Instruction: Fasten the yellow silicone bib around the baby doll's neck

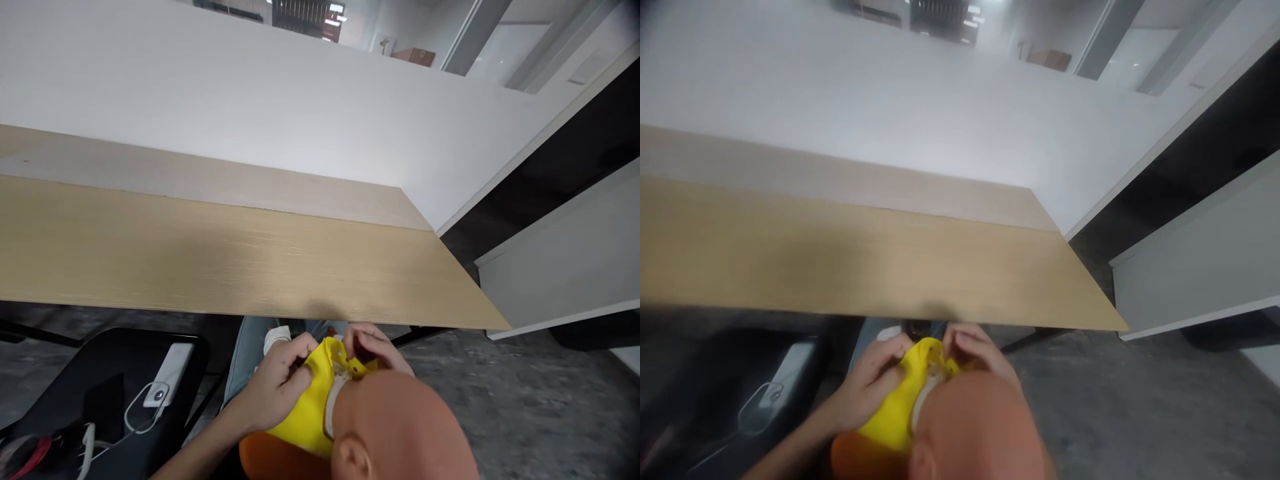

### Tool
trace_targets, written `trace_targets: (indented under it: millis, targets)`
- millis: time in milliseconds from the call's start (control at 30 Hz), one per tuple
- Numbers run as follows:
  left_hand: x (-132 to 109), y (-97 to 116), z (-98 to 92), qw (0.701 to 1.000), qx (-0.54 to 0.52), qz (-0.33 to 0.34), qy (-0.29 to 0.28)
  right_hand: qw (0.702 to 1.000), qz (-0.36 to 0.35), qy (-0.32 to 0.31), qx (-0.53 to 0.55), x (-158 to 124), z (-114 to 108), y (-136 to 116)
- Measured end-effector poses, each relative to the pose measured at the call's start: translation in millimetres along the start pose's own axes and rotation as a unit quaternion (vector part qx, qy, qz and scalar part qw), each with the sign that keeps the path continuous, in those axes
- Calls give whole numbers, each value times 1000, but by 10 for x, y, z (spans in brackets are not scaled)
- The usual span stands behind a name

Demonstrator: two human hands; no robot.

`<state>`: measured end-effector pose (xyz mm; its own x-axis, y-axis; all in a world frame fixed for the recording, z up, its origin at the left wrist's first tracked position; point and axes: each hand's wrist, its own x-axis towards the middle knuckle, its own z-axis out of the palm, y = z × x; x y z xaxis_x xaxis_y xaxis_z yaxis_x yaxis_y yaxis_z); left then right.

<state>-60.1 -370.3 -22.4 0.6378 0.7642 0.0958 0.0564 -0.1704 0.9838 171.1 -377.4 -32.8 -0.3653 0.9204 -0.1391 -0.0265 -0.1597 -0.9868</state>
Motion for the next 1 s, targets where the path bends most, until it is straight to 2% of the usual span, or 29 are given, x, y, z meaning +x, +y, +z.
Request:
trace_targets:
  millis: [100,267,400,533,767,1000]
  targets:
    - [-35,-158,60,1000,0,-23,-4,996,20,-93,1,61,22,-6]
    - [-71,-386,148,998,43,-52,10,986,29,-140,-82,156,101,124]
    - [-62,-433,163,997,66,-44,2,978,46,-128,-158,153,148,191]
    - [-60,-451,139,997,61,-41,-5,970,35,-114,-214,165,166,199]
    - [-44,-540,116,998,-7,-66,-8,983,21,-110,-146,193,125,381]
    - [-16,-610,133,995,-69,-67,20,988,15,-94,-121,145,76,498]
